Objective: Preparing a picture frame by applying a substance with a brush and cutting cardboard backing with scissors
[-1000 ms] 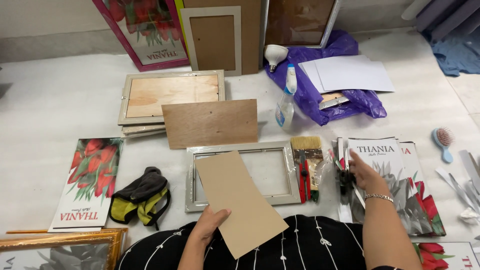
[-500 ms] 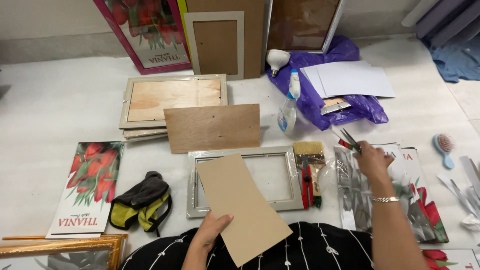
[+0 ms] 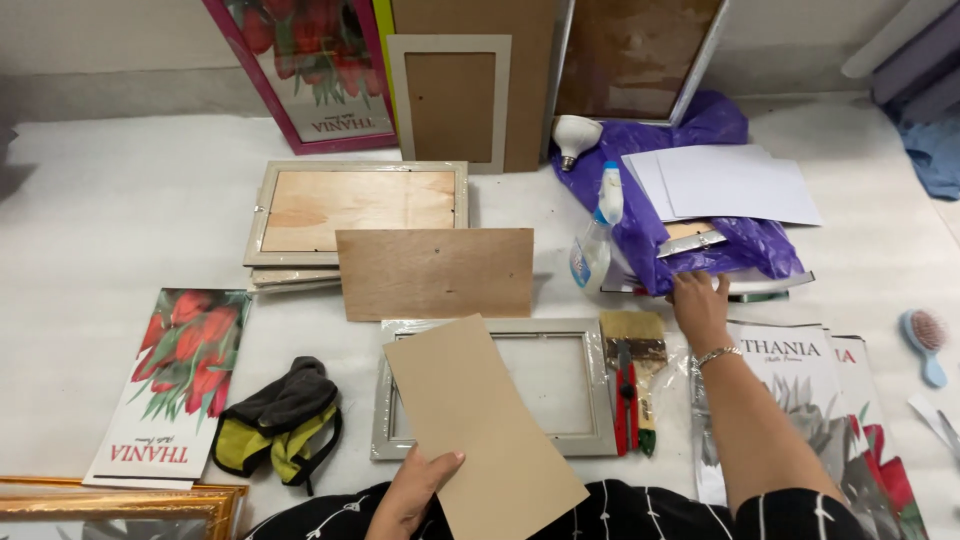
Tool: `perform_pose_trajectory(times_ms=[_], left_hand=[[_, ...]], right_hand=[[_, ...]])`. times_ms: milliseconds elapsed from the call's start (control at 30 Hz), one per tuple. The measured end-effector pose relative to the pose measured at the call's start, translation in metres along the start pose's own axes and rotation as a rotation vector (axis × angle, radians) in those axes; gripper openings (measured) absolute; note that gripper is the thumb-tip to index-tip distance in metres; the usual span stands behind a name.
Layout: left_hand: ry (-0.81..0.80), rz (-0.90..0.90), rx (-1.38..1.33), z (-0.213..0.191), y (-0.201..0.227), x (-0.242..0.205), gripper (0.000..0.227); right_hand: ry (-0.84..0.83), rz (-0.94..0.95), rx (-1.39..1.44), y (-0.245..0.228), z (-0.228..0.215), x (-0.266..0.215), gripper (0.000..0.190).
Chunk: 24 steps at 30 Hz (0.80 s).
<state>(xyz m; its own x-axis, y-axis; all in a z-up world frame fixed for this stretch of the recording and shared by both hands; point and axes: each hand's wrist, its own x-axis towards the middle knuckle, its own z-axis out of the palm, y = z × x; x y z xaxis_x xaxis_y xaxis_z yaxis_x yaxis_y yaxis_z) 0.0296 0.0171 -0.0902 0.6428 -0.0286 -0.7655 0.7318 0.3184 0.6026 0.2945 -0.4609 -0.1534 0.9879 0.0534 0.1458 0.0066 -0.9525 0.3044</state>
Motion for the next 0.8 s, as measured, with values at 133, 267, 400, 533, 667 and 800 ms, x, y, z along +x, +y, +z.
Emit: perform_pose_trajectory(times_ms=[133, 267, 400, 533, 667, 800], left_hand=[[-0.004, 0.021, -0.009, -0.003, -0.004, 0.006, 0.056], [-0.008, 0.039, -0.007, 0.002, 0.006, 0.000, 0.057], [-0.018, 0.029, 0.011, 0.024, 0.012, -0.008, 0.069], [-0.059, 0.111, -0.209, 0.056, 0.008, -0.022, 0.063], [-0.065, 0.205, -0.172, 0.074, 0.002, -0.031, 0.047], [0.055, 0.296, 0.168, 0.083, 0.012, -0.049, 0.081]], right_hand=[[-0.009, 0.106, -0.139, -0.014, -0.006, -0.010, 0.053], [-0.170, 0.197, 0.152, -0.034, -0.084, -0.025, 0.026], [-0.778, 0.201, 1.087, -0.078, -0.133, -0.079, 0.051], [-0.981, 0.202, 1.215, -0.114, -0.232, -0.149, 0.049], [-0.743, 0.318, 1.296, -0.105, -0.248, -0.183, 0.038], [-0.584, 0.437, 1.550, -0.090, -0.297, -0.204, 0.036]])
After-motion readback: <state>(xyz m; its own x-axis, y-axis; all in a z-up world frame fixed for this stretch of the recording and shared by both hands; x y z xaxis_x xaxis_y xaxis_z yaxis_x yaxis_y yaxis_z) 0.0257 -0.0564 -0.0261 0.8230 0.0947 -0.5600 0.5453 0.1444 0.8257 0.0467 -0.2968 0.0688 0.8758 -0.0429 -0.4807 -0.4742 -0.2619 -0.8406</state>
